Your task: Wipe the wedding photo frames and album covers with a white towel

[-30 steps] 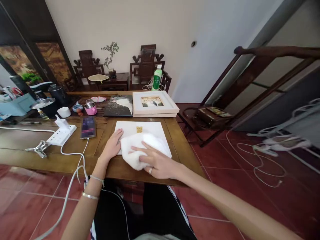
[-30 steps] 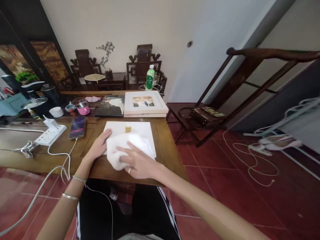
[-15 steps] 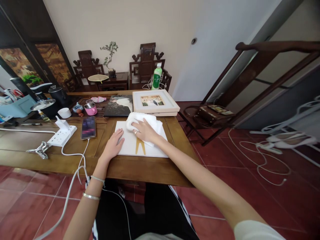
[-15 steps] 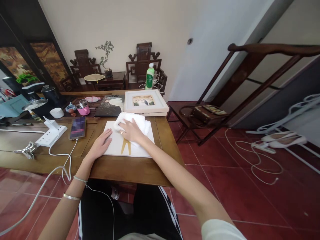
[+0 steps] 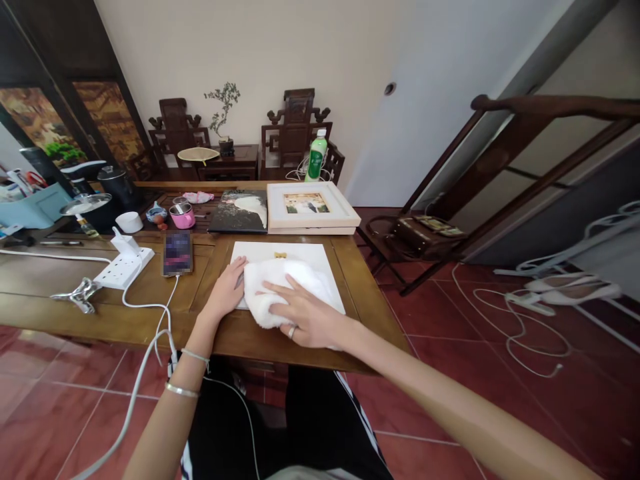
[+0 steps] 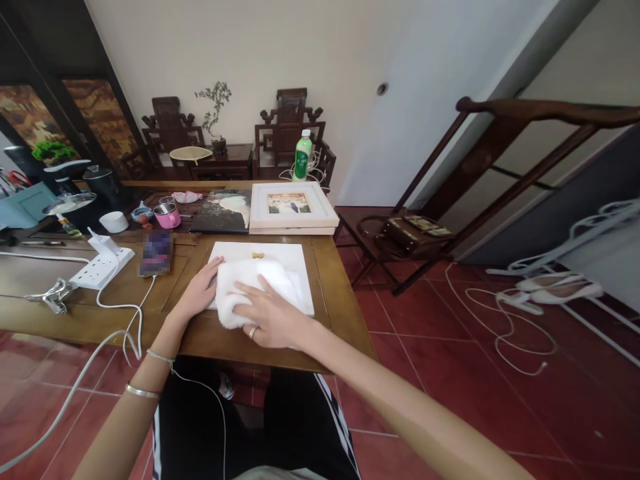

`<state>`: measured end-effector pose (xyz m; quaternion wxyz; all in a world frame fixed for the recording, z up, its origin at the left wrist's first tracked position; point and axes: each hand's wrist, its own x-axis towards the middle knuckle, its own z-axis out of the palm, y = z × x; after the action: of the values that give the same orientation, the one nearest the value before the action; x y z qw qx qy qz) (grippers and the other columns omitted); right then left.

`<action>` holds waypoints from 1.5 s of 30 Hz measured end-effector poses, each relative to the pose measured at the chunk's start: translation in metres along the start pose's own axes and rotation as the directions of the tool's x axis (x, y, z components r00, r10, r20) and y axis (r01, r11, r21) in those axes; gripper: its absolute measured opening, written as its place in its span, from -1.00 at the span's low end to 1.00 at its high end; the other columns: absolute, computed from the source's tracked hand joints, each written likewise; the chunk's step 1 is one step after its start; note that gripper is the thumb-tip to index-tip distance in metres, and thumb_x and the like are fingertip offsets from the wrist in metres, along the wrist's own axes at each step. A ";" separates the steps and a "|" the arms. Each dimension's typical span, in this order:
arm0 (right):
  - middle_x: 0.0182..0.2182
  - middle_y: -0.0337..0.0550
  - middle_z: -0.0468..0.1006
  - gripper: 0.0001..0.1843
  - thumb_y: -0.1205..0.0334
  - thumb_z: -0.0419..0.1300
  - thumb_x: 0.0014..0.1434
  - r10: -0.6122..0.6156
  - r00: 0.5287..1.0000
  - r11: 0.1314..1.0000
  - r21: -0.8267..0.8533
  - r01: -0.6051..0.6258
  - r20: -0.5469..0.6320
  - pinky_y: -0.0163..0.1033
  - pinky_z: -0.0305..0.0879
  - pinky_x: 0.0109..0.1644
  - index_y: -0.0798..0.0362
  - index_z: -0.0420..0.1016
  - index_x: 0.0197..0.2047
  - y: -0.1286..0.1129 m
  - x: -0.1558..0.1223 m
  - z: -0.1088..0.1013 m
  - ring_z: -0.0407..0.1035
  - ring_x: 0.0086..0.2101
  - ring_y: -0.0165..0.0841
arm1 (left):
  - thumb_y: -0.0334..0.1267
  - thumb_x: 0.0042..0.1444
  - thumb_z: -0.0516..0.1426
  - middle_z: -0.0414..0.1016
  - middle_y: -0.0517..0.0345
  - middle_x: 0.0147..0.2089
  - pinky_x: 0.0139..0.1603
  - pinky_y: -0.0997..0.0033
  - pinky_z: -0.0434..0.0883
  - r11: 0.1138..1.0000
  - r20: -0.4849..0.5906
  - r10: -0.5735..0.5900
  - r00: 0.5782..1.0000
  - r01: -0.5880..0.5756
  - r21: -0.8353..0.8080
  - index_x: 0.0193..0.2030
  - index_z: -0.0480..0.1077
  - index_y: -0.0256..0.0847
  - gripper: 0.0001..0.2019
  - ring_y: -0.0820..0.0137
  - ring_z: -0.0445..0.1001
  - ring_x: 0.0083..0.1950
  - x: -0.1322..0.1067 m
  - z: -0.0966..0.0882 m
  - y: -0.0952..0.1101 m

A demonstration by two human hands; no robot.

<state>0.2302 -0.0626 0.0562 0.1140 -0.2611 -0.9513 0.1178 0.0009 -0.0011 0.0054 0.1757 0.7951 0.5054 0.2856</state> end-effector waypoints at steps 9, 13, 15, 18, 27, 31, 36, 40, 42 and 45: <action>0.01 0.06 0.50 -0.66 0.31 -0.07 0.21 0.348 0.921 0.936 0.011 -0.351 -0.173 0.25 -0.05 0.23 0.08 0.42 -0.02 0.063 0.065 -0.002 0.31 0.07 -0.09 | -0.16 0.24 -0.04 0.20 -0.12 0.33 0.40 0.10 0.02 0.999 -0.039 -0.048 0.998 0.047 -0.029 0.22 0.29 -0.34 -0.53 0.20 0.11 0.39 0.000 0.001 0.005; 0.10 0.16 0.42 -0.64 0.30 -0.05 0.19 0.377 0.899 0.922 -0.005 -0.388 -0.223 0.43 -0.19 0.18 0.10 0.42 -0.01 0.044 0.088 0.009 0.05 0.23 0.03 | -0.13 0.29 -0.11 0.30 -0.08 0.28 0.35 0.18 0.13 0.987 -0.231 -0.056 0.971 0.020 -0.157 0.20 0.31 -0.31 -0.54 0.27 0.26 0.31 0.000 -0.006 0.013; 0.12 0.11 0.42 -0.67 0.31 0.02 0.14 0.273 0.943 0.960 -0.016 -0.281 -0.190 0.40 -0.24 0.22 0.06 0.46 -0.05 0.027 0.085 0.012 0.01 0.26 -0.03 | -0.08 0.32 -0.15 0.32 -0.06 0.27 0.33 0.22 0.17 0.972 -0.340 -0.105 0.934 0.024 -0.232 0.20 0.30 -0.31 -0.52 0.30 0.28 0.29 0.000 -0.009 0.017; 0.07 0.09 0.47 -0.72 0.35 0.05 0.10 0.042 0.995 0.999 0.002 -0.042 -0.094 0.33 -0.25 0.26 0.04 0.50 -0.15 0.002 0.066 0.012 0.02 0.27 -0.11 | -0.03 0.34 -0.21 0.31 0.00 0.28 0.34 0.23 0.15 0.957 -0.369 -0.150 0.917 0.041 -0.287 0.21 0.30 -0.27 -0.48 0.31 0.24 0.32 -0.002 -0.012 0.021; 0.04 0.00 0.50 -0.70 0.36 -0.01 0.08 0.117 0.993 0.970 0.214 -0.113 -0.008 0.12 0.02 0.25 0.05 0.50 -0.20 0.022 0.007 -0.010 0.16 0.20 -0.10 | -0.07 0.32 -0.15 0.34 -0.09 0.25 0.35 0.21 0.15 0.993 -0.186 -0.015 0.982 -0.007 -0.117 0.13 0.38 -0.34 -0.51 0.25 0.25 0.31 -0.002 -0.005 0.016; -0.07 -0.06 0.55 -0.69 0.32 -0.05 0.08 0.369 0.922 0.887 0.341 -0.311 -0.119 0.02 0.17 0.14 0.06 0.50 -0.24 0.063 0.023 -0.014 0.23 0.14 -0.05 | -0.13 0.28 -0.09 0.30 -0.09 0.27 0.38 0.13 0.09 0.999 -0.101 -0.032 0.994 0.028 -0.043 0.19 0.33 -0.33 -0.54 0.22 0.20 0.34 -0.001 0.000 0.008; -0.09 -0.03 0.55 -0.65 0.32 -0.13 0.18 0.460 0.866 0.849 0.384 -0.364 -0.197 -0.05 0.26 0.03 0.13 0.49 -0.22 0.082 0.078 -0.014 0.37 -0.05 -0.10 | -0.19 0.23 -0.04 0.32 -0.10 0.26 0.37 0.10 0.10 0.999 -0.089 -0.029 0.996 0.027 -0.026 0.15 0.38 -0.32 -0.57 0.20 0.20 0.34 -0.001 0.001 0.004; -0.07 -0.09 0.53 -0.68 0.27 -0.06 0.29 0.421 0.889 0.864 0.379 -0.333 -0.178 -0.05 0.27 0.05 0.15 0.50 -0.15 0.072 0.124 -0.011 0.37 -0.04 -0.11 | -0.21 0.21 -0.03 0.37 -0.09 0.23 0.35 0.10 0.14 1.000 -0.102 -0.006 0.995 0.005 -0.013 0.11 0.41 -0.29 -0.60 0.19 0.28 0.30 -0.001 -0.003 0.004; -0.06 -0.13 0.49 -0.71 0.16 0.05 0.30 0.383 0.911 0.876 0.374 -0.304 -0.157 -0.04 0.34 0.00 0.14 0.47 -0.06 0.068 0.136 -0.010 0.39 -0.08 -0.13 | -0.21 0.21 -0.03 0.40 -0.06 0.21 0.33 0.09 0.18 1.000 -0.105 -0.001 0.995 0.000 -0.007 0.10 0.41 -0.26 -0.61 0.19 0.32 0.27 -0.001 -0.004 0.004; -0.01 -0.13 0.43 -0.63 0.07 0.15 0.25 0.371 0.916 0.881 0.369 -0.296 -0.152 -0.02 0.39 -0.04 0.12 0.40 0.03 0.071 0.134 -0.013 0.39 -0.08 -0.14 | -0.20 0.21 -0.03 0.37 -0.06 0.23 0.33 0.08 0.18 1.000 -0.107 -0.003 0.994 0.002 -0.008 0.11 0.41 -0.27 -0.60 0.19 0.30 0.28 -0.001 -0.004 0.002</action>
<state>0.1547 0.0687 0.0693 0.2387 -0.4096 -0.8388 0.2679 -0.0003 -0.0029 0.0090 0.1518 0.7775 0.5138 0.3293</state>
